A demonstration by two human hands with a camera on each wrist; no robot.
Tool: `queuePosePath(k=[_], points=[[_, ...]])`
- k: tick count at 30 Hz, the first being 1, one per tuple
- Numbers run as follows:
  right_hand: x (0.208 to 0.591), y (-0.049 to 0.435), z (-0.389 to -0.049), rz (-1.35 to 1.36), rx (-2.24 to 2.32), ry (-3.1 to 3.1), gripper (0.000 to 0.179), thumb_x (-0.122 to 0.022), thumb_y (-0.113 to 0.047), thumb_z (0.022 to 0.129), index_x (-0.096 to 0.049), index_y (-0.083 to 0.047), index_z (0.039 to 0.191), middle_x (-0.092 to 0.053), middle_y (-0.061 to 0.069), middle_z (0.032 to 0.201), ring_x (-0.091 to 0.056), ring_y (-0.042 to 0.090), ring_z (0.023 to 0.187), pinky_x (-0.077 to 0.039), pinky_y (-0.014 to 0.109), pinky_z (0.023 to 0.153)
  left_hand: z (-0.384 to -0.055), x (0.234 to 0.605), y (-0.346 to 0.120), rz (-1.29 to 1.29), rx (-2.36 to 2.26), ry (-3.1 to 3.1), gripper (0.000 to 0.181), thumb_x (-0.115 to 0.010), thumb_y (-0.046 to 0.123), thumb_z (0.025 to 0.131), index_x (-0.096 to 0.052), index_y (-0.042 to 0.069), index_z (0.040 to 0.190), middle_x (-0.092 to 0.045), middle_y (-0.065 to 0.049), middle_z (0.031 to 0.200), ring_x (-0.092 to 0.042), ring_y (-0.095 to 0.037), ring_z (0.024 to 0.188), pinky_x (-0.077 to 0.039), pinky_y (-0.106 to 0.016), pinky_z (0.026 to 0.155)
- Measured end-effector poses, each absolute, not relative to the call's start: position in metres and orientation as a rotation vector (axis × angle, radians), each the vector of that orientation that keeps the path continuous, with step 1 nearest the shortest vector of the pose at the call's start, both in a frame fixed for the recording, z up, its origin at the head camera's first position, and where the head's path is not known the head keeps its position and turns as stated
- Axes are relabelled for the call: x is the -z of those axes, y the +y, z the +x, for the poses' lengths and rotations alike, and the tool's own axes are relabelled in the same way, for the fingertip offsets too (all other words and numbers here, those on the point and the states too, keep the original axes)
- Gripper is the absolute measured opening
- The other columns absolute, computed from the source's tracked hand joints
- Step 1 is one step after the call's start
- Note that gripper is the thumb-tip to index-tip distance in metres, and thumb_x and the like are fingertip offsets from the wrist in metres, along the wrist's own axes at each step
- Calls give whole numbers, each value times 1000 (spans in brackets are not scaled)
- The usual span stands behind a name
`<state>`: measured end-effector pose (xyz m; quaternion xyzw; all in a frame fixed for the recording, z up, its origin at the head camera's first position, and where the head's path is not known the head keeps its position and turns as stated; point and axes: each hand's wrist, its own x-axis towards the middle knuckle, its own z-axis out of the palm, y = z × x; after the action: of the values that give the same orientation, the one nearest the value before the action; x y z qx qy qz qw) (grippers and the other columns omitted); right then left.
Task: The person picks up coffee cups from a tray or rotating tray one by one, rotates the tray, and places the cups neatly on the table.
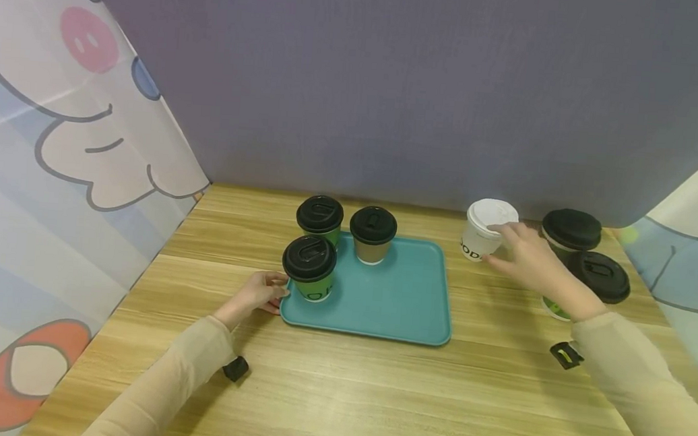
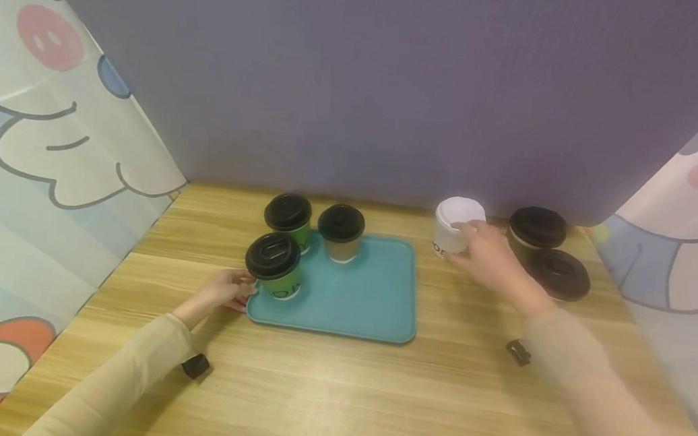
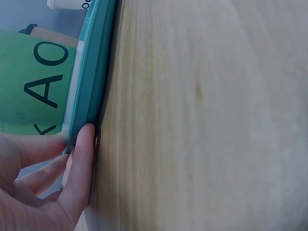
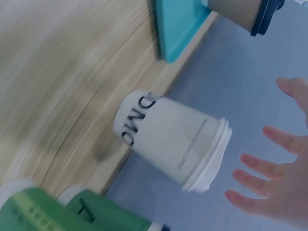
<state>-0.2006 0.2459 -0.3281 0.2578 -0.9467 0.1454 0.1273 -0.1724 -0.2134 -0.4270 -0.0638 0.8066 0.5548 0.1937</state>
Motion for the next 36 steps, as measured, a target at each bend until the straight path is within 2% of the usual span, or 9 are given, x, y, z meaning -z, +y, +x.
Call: queuePosePath(k=[6,15,23,30,36], points=[[331,228,-211,743,-478,-2798,51,-65,-23,78,-47,4,118,-48,28,111,-45,42,100,-39,55,80,-172,425,-213,-180,-1544,2264,46,-52,1,85,-37,-11,126,-51,-13,82,-54,-15,59,-55,-30,56],[329,203,-221,710,-534,-2938,55,-60,-26,82,-41,3,125,-39,30,122,-38,45,110,-33,60,90,-174,429,-214,-205,-1552,2263,44,-53,0,84,-39,-9,126,-51,-12,82,-54,-15,58,-55,-29,55],[334,186,-231,760,-604,-2957,56,-59,-27,83,-41,5,126,-39,31,123,-36,45,112,-28,59,95,-174,430,-214,-201,-1546,2266,45,-53,0,84,-39,-10,125,-51,-12,82,-54,-15,59,-55,-29,55],[338,171,-239,782,-624,-2968,59,-59,-31,83,-40,3,127,-38,30,123,-39,43,111,-35,55,93,-174,428,-215,-191,-1555,2258,46,-53,1,85,-38,-11,126,-51,-12,82,-54,-14,58,-55,-29,55],[340,156,-245,804,-589,-2977,59,-58,-35,83,-41,1,128,-39,27,124,-40,43,111,-35,55,92,-172,426,-214,-184,-1552,2264,45,-53,1,85,-37,-11,126,-53,-12,82,-54,-14,58,-56,-30,56]])
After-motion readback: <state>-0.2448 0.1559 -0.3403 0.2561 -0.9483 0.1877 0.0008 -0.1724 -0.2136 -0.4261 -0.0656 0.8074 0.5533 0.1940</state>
